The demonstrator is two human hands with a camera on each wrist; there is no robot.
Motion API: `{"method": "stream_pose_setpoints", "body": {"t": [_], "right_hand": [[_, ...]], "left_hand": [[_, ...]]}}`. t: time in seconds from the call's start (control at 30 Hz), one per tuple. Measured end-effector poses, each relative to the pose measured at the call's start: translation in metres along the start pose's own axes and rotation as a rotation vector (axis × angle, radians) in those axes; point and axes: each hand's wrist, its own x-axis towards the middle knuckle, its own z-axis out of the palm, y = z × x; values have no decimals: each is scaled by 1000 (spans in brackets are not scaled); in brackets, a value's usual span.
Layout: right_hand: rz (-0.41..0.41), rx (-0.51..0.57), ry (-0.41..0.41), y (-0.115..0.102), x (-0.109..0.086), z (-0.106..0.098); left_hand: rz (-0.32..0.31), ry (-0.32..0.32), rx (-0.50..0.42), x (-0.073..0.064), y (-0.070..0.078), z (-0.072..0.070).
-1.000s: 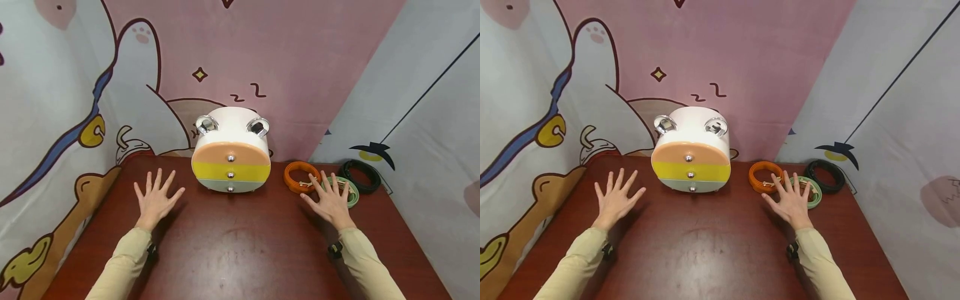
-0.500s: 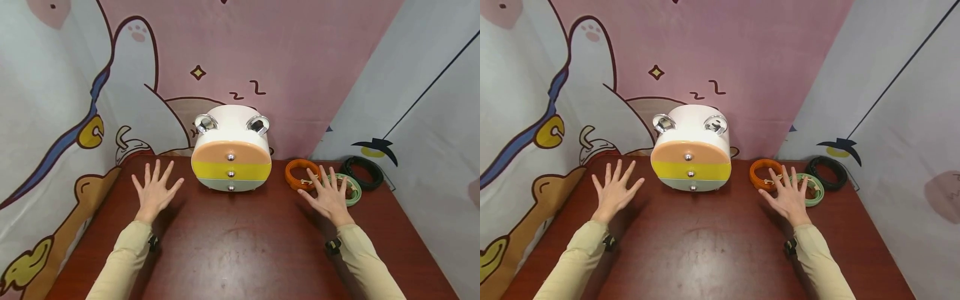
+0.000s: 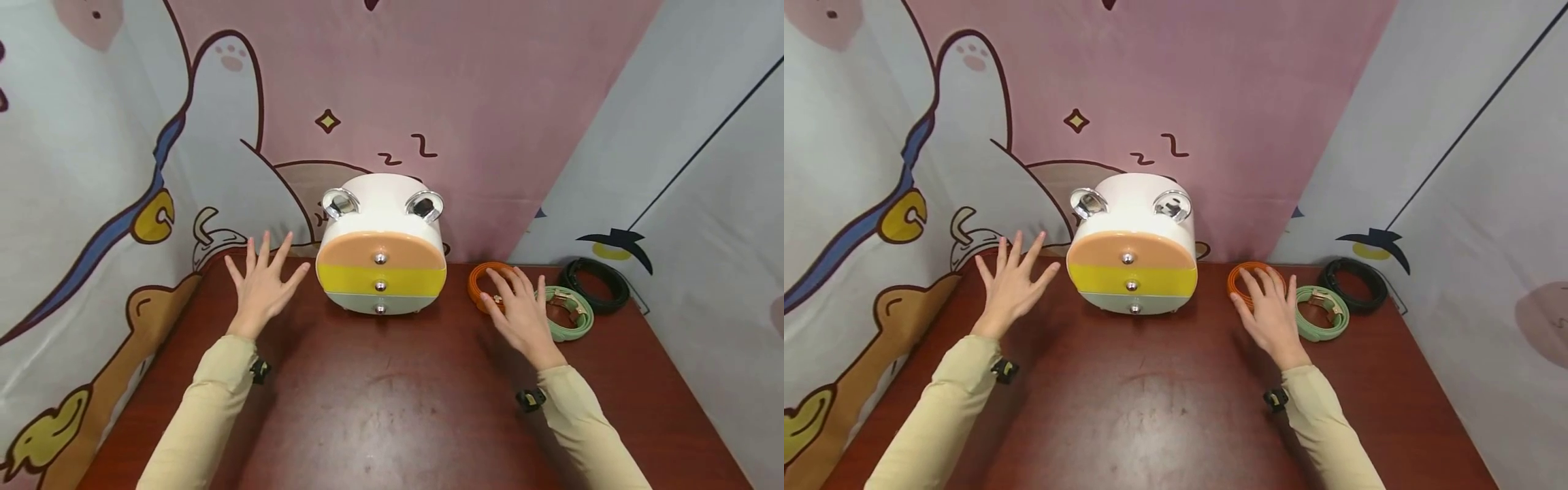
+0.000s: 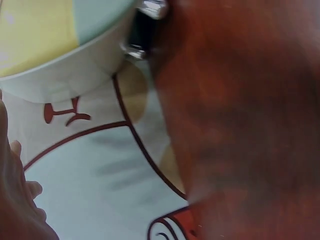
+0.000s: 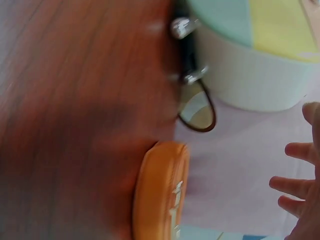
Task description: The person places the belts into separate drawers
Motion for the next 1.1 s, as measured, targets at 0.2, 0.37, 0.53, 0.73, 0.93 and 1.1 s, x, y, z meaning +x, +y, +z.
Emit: {"method": "stream_pose_setpoints", "body": {"t": [0.2, 0.37, 0.53, 0.73, 0.93, 1.1], "right_hand": [[-80, 104, 102, -18, 8, -8], [-125, 149, 87, -36, 15, -14], [-197, 199, 103, -56, 20, -13], [-310, 244, 139, -76, 26, -9], [-366, 274, 141, -92, 33, -4], [-392, 305, 133, -103, 39, 0]], "left_hand": [[42, 27, -39, 15, 22, -11], [77, 62, -69, 30, 38, -21], [116, 90, -90, 41, 51, -31], [177, 116, -111, 50, 65, -38], [228, 104, -114, 57, 78, -41], [285, 102, -133, 63, 82, -38]]}}
